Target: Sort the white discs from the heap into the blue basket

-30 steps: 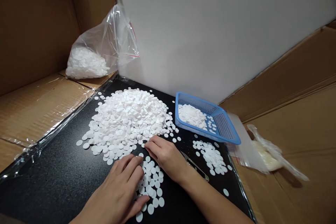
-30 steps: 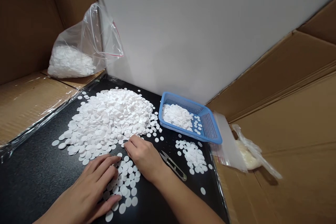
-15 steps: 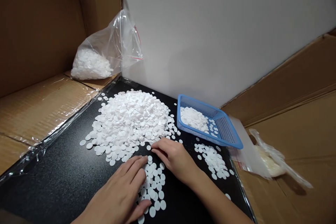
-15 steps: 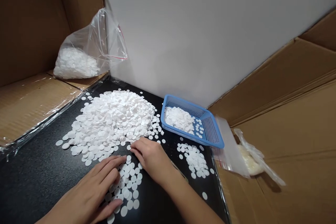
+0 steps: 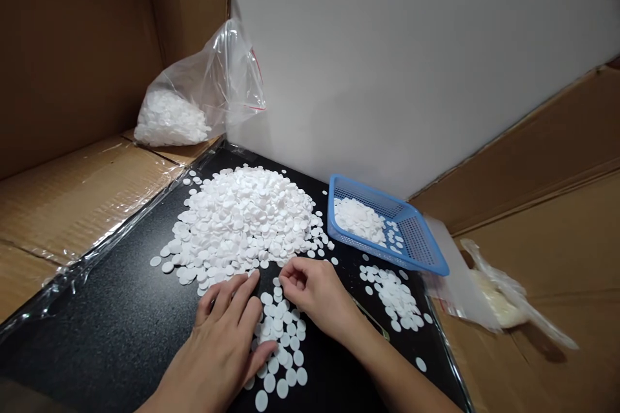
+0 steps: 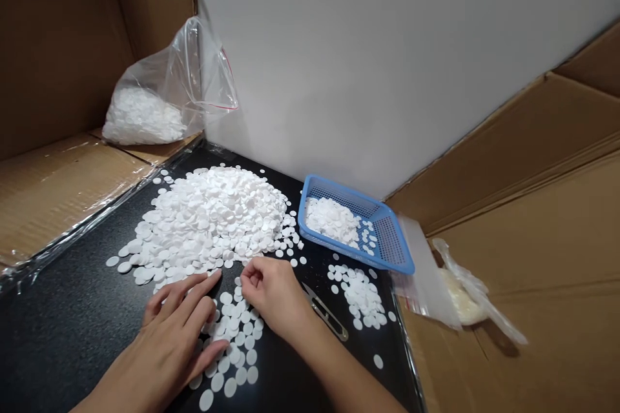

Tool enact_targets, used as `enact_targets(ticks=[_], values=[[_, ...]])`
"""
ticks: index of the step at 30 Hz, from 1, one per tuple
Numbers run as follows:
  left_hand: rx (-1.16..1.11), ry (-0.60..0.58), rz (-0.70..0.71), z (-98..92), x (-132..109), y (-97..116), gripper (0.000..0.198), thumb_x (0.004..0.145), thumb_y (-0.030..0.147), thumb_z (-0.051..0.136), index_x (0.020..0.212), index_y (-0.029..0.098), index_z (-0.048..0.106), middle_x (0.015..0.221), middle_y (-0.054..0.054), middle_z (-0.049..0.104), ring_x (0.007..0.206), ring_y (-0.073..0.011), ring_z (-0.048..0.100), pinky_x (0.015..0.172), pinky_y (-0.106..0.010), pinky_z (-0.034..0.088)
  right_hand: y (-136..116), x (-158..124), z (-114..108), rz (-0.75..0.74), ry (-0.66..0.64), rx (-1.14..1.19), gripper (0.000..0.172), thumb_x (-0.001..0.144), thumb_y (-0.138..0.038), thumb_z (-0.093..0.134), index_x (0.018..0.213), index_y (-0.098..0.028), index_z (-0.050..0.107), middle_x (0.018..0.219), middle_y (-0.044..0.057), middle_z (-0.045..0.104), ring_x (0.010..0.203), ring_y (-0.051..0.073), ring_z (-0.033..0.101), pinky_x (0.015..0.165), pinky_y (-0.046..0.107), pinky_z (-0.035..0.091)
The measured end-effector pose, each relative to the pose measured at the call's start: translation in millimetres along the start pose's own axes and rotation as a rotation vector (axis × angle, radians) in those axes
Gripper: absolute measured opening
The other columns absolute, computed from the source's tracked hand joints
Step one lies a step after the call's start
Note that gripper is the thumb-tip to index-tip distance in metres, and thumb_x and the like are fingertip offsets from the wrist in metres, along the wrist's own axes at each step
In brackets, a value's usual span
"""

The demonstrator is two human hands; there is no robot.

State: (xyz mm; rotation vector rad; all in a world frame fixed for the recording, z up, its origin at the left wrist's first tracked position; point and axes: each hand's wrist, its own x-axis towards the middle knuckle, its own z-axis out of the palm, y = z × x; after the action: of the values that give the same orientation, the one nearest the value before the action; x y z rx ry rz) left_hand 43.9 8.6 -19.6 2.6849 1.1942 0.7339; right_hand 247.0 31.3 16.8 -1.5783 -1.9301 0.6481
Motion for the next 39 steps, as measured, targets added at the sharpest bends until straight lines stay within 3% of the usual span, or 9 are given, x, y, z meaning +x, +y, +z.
enact_targets(ticks=[4,11,14,18,20,23,26,29,39], values=[[-0.105,-0.053,0.0,-6.1,1.0,-1.1,0.018,0.088,0.036,0.067,0.096,0.024,0.056,0.141,-0.01,0.058,0.127,-0.0342,0.053,0.101,-0.052,0.043,-1.6,0.2,-6.0,0.082,-0.023,0.016,0.017,0.087,-0.012,0.06,0.073,-0.02,0.059,0.055,-0.006,0.056,0.047,0.011,0.052,0.045,0.02,0.038],[-0.292,-0.06,-0.067,-20.9,9.8,6.3,0.016,0.088,0.027,0.063,0.084,0.025,0.048,0.114,-0.004,0.066,0.114,-0.0285,0.057,0.095,-0.044,0.045,-0.2,8.0,2.2,-0.238,0.027,-0.259,0.01,0.093,-0.012,0.06,0.097,-0.02,0.065,0.09,0.004,0.068,0.073,0.016,0.065,0.064,0.024,0.047],[-0.321,-0.057,-0.129,-23.6,12.1,6.1,0.014,0.093,0.026,0.054,0.082,0.024,0.047,0.1,-0.003,0.063,0.103,-0.0258,0.059,0.092,-0.043,0.044,3.9,12.0,10.0,-0.36,0.009,-0.493,0.012,0.096,-0.012,0.056,0.096,-0.018,0.066,0.085,0.004,0.065,0.067,0.015,0.061,0.057,0.024,0.041],[-0.301,-0.039,-0.15,-23.7,12.1,5.1,0.015,0.094,0.025,0.051,0.08,0.024,0.047,0.102,-0.003,0.061,0.105,-0.0256,0.057,0.094,-0.044,0.042,7.0,16.0,15.6,-0.476,0.036,-0.599,0.02,0.096,-0.008,0.051,0.082,-0.017,0.063,0.075,0.003,0.062,0.063,0.015,0.056,0.054,0.025,0.037],[-0.283,-0.036,-0.139,-22.3,11.4,5.3,0.014,0.094,0.024,0.051,0.08,0.023,0.048,0.105,-0.004,0.062,0.108,-0.0266,0.056,0.093,-0.044,0.041,5.4,15.8,13.8,-0.421,0.065,-0.495,0.018,0.095,-0.01,0.052,0.082,-0.017,0.063,0.076,0.003,0.062,0.063,0.014,0.056,0.056,0.024,0.038],[-0.255,-0.026,-0.113,-20.1,10.2,6.0,0.013,0.094,0.022,0.05,0.081,0.023,0.048,0.109,-0.004,0.063,0.113,-0.0278,0.055,0.095,-0.046,0.039,0.5,11.8,3.1,-0.166,0.067,-0.175,0.013,0.088,-0.01,0.058,0.08,-0.018,0.063,0.074,0.0,0.06,0.063,0.012,0.055,0.058,0.022,0.041],[-0.228,-0.014,-0.093,-18.2,9.3,6.2,0.013,0.094,0.021,0.051,0.081,0.024,0.049,0.112,-0.003,0.064,0.117,-0.0282,0.053,0.097,-0.047,0.037,-2.6,6.0,-13.2,0.184,-0.089,0.106,0.014,0.082,-0.009,0.059,0.071,-0.018,0.06,0.062,-0.004,0.054,0.056,0.01,0.05,0.052,0.02,0.037],[-0.209,0.0,-0.061,-16.1,8.4,5.6,0.012,0.093,0.02,0.052,0.082,0.024,0.048,0.118,-0.004,0.064,0.12,-0.0281,0.052,0.099,-0.047,0.035,-1.3,2.2,-24.4,0.382,-0.209,0.163,0.014,0.081,-0.011,0.06,0.068,-0.018,0.059,0.059,-0.005,0.051,0.053,0.01,0.045,0.05,0.02,0.033],[-0.225,-0.095,0.046,-19.8,8.5,4.4,0.011,0.087,0.015,0.057,0.086,0.024,0.051,0.123,-0.005,0.063,0.116,-0.0249,0.058,0.103,-0.044,0.041,-2.3,-1.1,-18.7,0.153,-0.13,0.024,0.012,0.087,-0.008,0.063,0.08,-0.018,0.067,0.083,0.001,0.063,0.073,0.014,0.059,0.066,0.024,0.043]])
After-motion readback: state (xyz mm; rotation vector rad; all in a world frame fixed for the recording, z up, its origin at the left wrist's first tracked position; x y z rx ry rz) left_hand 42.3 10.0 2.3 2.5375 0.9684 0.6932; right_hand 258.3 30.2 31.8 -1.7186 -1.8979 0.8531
